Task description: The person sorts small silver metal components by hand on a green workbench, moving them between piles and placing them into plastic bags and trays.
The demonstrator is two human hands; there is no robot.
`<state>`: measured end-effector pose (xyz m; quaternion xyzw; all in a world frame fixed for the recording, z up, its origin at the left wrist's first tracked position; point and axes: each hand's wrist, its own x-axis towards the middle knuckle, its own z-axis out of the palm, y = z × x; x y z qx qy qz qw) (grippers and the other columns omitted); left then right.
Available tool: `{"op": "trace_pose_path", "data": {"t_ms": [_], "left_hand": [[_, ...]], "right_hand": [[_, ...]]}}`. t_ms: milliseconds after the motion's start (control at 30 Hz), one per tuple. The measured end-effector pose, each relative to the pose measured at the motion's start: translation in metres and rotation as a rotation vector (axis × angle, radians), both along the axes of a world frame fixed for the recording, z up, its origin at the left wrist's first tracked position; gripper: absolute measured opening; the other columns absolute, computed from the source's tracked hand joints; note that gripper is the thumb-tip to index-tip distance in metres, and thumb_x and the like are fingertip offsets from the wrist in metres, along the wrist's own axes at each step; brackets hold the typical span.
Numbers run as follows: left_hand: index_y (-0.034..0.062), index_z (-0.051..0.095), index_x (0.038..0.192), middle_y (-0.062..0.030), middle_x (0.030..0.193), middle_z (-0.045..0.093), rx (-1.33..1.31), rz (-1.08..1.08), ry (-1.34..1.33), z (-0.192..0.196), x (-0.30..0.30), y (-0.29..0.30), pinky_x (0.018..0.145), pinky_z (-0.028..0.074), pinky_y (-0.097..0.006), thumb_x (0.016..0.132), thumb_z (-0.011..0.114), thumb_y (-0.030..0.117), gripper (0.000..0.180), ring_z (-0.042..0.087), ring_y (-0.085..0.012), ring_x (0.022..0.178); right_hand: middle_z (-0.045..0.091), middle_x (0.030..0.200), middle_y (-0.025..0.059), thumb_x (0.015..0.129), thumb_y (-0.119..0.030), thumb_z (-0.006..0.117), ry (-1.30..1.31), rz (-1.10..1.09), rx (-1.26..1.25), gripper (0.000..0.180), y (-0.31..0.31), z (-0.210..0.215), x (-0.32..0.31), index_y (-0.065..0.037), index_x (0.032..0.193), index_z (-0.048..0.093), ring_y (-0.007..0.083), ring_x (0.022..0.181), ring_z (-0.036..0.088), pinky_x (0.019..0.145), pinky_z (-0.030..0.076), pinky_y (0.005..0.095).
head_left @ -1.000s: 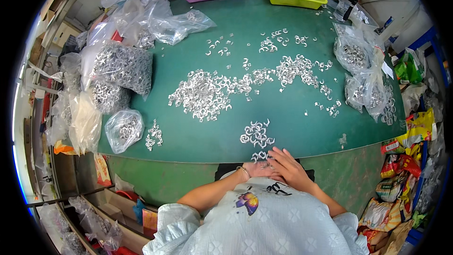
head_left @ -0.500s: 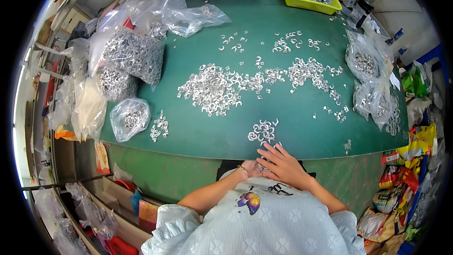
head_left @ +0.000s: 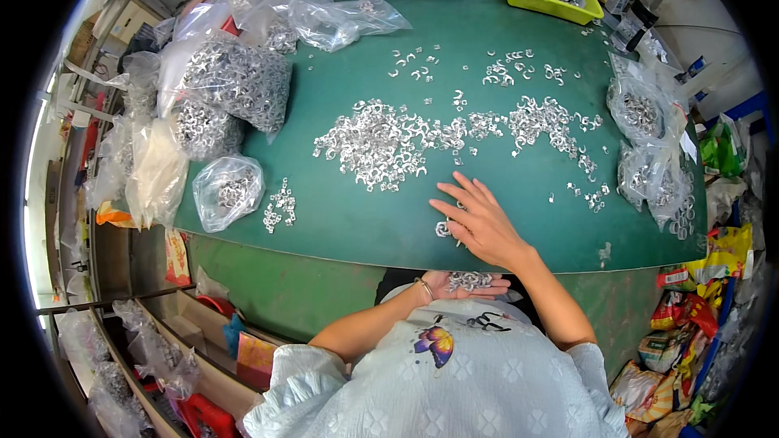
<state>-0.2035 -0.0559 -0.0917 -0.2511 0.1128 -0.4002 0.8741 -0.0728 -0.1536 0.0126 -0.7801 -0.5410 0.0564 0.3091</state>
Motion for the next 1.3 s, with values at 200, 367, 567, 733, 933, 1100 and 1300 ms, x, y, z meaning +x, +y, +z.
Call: {"op": "trace_pose_path", "data": {"t_ms": [200,367,567,733,933,1100,1300], "left_hand": [[-0.0017,0.028,0.145,-0.0261,0.147,0.034,0.488,0.045,-0.112,-0.003,-0.005,-0.001,0.109,0.035,-0.051,0.097,0.034,0.055,0.074,0.042,-0.0388,0.131],[0.0008,0.036,0.142,-0.0195,0.142,0.044,1.077,-0.021,-0.006,0.028,-0.014,0.001,0.101,0.045,-0.050,0.099,0.035,0.051,0.066,0.049,-0.0277,0.128],[0.0012,0.046,0.134,-0.0193,0.134,0.051,0.640,-0.013,-0.150,0.007,-0.007,-0.001,0.095,0.050,-0.047,0.099,0.037,0.047,0.058,0.054,-0.0265,0.122],[0.0017,0.056,0.122,-0.0182,0.124,0.059,0.668,-0.056,-0.054,-0.020,-0.009,-0.006,0.086,0.055,-0.043,0.099,0.040,0.045,0.051,0.060,-0.0254,0.113],[0.0028,0.064,0.099,-0.0119,0.100,0.067,0.609,-0.029,-0.216,-0.020,-0.018,0.017,0.060,0.056,-0.027,0.095,0.051,0.039,0.039,0.067,-0.0211,0.086],[0.0028,0.063,0.097,-0.0114,0.098,0.062,0.791,0.051,0.036,-0.004,-0.063,0.071,0.051,0.049,-0.025,0.093,0.057,0.031,0.029,0.062,-0.0200,0.084],[0.0005,0.061,0.091,-0.0130,0.093,0.053,0.639,0.322,0.278,0.053,-0.106,0.122,0.046,0.045,-0.024,0.094,0.057,0.022,0.023,0.053,-0.0176,0.074]], "right_hand": [[0.041,0.145,0.0089,0.090,-0.033,0.058,-0.040,0.185,-0.216,0.047,-0.015,-0.003,-0.018,-0.014,0.132,0.053,0.0312,0.139,0.031,0.114,0.024,0.0501],[0.038,0.148,0.0074,0.093,-0.034,0.054,0.045,0.309,-0.266,0.046,-0.050,-0.009,-0.046,-0.011,0.133,0.052,0.0291,0.140,0.030,0.115,0.023,0.0485],[0.053,0.135,0.0089,0.092,-0.022,0.059,0.402,0.398,-0.036,0.041,-0.068,-0.004,-0.065,-0.004,0.128,0.055,0.0278,0.129,0.046,0.109,0.035,0.0444],[0.063,0.116,0.0127,0.083,-0.009,0.069,0.468,0.271,0.209,0.032,-0.064,-0.008,-0.070,0.000,0.114,0.062,0.0306,0.110,0.059,0.091,0.048,0.0407],[0.065,0.104,0.0167,0.077,0.004,0.066,0.327,-0.099,0.302,0.022,-0.057,0.010,-0.057,0.003,0.099,0.067,0.0328,0.091,0.062,0.080,0.049,0.0385],[0.065,0.100,0.0180,0.082,0.007,0.057,0.361,-0.229,0.372,0.020,-0.053,0.004,-0.051,0.005,0.099,0.066,0.0322,0.088,0.061,0.078,0.049,0.0364],[0.064,0.096,0.0185,0.082,0.008,0.055,0.341,-0.242,0.344,0.018,-0.049,-0.008,-0.052,0.005,0.097,0.066,0.0327,0.085,0.060,0.076,0.048,0.0379]]}}
